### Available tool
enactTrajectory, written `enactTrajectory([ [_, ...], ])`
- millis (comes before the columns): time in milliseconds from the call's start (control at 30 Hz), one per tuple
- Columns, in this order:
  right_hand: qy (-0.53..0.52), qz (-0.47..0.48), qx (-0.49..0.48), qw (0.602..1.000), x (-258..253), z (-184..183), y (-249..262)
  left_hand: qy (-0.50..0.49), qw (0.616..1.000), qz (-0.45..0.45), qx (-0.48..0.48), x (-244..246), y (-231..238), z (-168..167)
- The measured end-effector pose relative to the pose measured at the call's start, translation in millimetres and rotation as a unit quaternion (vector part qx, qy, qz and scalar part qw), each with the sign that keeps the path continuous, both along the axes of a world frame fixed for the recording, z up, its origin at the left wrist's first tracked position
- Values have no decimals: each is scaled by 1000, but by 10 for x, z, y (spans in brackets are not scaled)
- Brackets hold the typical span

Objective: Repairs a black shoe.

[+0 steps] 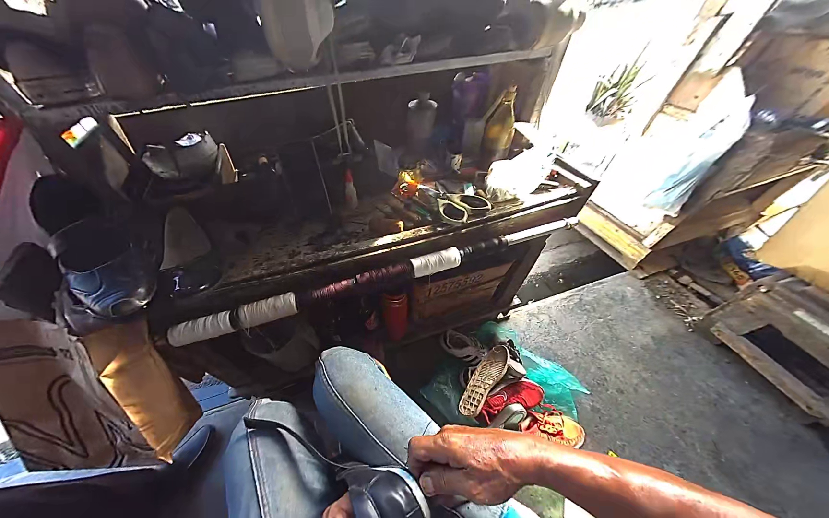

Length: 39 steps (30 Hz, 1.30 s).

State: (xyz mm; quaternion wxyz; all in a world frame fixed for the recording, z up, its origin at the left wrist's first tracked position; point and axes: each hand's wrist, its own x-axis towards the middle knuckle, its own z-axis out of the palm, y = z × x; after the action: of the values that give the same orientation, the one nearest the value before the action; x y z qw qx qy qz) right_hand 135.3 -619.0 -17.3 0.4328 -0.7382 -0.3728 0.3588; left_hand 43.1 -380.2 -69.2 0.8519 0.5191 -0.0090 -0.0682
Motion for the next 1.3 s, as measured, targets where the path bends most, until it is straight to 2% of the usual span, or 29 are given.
enactTrajectory([
  [167, -8, -86, 98, 991, -124, -232, -39, 3, 1000, 9, 5, -11, -38, 5],
  [333, -21, -150, 116, 982, -253, -393, -117, 23, 999, -1, 46, 15, -103, 66],
  [533, -54, -181, 94, 977, -292, -360, -130, 23, 996, 3, 89, 23, -143, 41],
  [900, -82, -178, 104, 975, -319, -304, -154, 22, 995, -49, 82, 34, -116, 74],
  [1067, -13, -36, 13, 999, -91, -47, -151, 24, 995, -60, 74, -12, -60, 92],
  [1133, -6, -1, 8, 1000, -36, 11, -118, 19, 996, -57, 70, -20, -45, 90],
  [1300, -79, -70, 87, 991, -163, -149, -112, 3, 996, -49, 76, -14, -64, 85],
])
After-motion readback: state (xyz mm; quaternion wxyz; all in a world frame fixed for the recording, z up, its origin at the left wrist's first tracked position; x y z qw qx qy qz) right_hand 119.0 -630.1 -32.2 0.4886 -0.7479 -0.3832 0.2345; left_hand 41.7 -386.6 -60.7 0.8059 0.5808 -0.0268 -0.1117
